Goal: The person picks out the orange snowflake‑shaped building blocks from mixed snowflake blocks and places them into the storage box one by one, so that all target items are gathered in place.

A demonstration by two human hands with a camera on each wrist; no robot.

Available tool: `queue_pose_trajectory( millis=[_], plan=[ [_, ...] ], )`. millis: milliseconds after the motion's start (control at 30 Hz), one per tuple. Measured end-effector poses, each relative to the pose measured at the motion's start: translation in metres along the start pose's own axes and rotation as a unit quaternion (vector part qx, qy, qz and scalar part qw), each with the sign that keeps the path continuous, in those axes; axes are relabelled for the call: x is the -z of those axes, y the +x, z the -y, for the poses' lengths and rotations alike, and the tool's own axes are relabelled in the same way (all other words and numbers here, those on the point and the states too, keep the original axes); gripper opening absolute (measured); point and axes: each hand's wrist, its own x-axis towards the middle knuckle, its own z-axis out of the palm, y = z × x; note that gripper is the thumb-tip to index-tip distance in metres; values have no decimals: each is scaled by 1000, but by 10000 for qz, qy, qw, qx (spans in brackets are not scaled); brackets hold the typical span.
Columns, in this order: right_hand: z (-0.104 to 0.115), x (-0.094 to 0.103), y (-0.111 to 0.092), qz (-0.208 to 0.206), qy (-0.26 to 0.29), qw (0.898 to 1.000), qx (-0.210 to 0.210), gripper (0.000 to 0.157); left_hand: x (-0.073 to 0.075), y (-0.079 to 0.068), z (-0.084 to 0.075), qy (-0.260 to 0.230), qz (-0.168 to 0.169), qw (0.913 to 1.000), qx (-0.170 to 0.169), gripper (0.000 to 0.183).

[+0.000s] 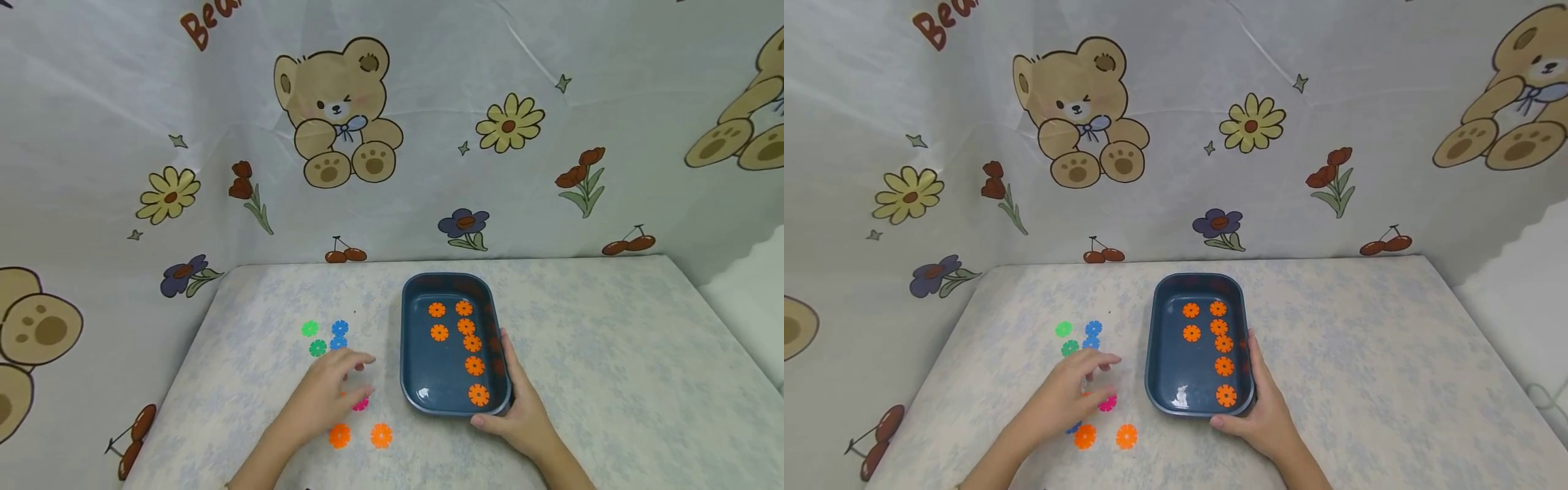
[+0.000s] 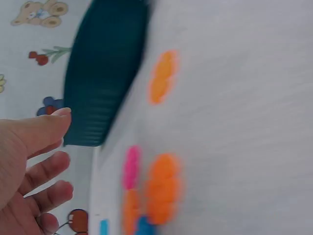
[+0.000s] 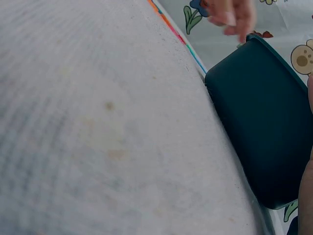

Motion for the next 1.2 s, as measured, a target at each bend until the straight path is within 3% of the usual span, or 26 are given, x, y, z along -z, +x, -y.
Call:
queue_pose_trajectory(
  millis=[133, 367, 500, 867, 1200],
  plan=[
    [0, 0, 0, 10, -49, 10000, -43, 139, -20, -28, 7, 380, 540, 9975, -234, 38],
    [1, 0, -1, -24, -139, 9998, -118, 139, -42, -45, 9, 415, 1129, 9927, -21, 33],
    [0, 0, 0, 13, -109, 9999, -118, 138, -45, -49, 11, 307, 1142, 9930, 83, 32],
    [0, 0, -1, -6, -106, 9999, -37, 138, -48, -50, 11, 286, 1132, 9931, -70, 33],
    [1, -1, -1, 7, -38, 10000, -50, 138, -54, -50, 10, 1029, 884, 9874, -812, 36]
  ],
)
